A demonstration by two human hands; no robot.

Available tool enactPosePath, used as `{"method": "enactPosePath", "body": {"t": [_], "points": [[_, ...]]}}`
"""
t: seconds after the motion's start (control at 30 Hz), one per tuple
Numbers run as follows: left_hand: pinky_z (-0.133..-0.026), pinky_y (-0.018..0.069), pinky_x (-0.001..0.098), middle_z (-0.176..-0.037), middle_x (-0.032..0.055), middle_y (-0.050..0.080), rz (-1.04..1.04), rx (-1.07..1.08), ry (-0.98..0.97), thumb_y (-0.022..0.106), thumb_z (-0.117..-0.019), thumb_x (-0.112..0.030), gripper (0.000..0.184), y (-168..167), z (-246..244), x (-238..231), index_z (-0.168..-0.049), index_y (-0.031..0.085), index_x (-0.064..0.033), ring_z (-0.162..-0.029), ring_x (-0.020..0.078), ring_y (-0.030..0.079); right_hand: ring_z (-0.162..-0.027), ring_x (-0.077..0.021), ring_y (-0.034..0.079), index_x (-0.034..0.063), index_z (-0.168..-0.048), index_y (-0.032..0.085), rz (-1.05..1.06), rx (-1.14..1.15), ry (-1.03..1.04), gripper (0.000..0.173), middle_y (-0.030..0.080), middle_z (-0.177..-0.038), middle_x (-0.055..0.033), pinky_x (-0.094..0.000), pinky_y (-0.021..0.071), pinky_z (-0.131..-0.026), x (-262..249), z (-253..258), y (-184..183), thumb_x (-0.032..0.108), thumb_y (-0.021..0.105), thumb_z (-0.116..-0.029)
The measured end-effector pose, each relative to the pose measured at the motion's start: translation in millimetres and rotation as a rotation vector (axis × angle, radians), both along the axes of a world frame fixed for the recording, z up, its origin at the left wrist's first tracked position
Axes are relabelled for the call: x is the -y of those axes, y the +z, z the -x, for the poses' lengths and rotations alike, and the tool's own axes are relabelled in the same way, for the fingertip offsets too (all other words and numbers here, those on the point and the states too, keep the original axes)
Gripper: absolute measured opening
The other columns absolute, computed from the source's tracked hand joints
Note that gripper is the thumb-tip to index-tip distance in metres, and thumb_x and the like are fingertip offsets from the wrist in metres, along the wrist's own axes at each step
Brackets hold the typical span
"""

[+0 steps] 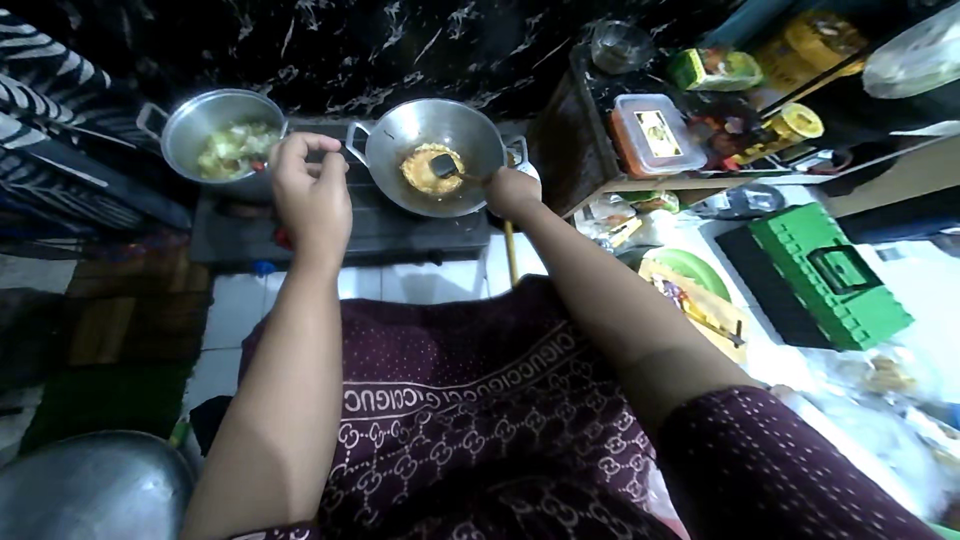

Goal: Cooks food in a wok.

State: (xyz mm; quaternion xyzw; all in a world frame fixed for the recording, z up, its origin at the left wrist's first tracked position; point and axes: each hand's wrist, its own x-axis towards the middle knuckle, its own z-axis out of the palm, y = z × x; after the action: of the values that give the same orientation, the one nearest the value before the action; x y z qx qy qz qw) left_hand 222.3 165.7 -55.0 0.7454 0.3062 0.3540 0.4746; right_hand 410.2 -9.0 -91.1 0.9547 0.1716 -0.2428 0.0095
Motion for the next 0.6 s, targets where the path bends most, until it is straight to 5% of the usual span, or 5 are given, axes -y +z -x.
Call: {"method": "enactPosePath", "body": {"t": [0.6], "points": [[-0.076,0.0516,0.0257,-0.114,0.0102,0.058,-0.001,-0.006,0.015,0.055,-0.0960,-0.012,0.018,-6,7,-8,-0.108,0.067,-0.0059,-0.090,0.0108,0.060,-0.115,-0.0421,0.067,0.0028,-0.115,0.069,-0.051,-0.024,-0.035,0.028,0.070,-0.120,-0.0228,-0.0663,0.0510,-0.085,-18,6,4,0.024,0.056,-0.1026]]}}
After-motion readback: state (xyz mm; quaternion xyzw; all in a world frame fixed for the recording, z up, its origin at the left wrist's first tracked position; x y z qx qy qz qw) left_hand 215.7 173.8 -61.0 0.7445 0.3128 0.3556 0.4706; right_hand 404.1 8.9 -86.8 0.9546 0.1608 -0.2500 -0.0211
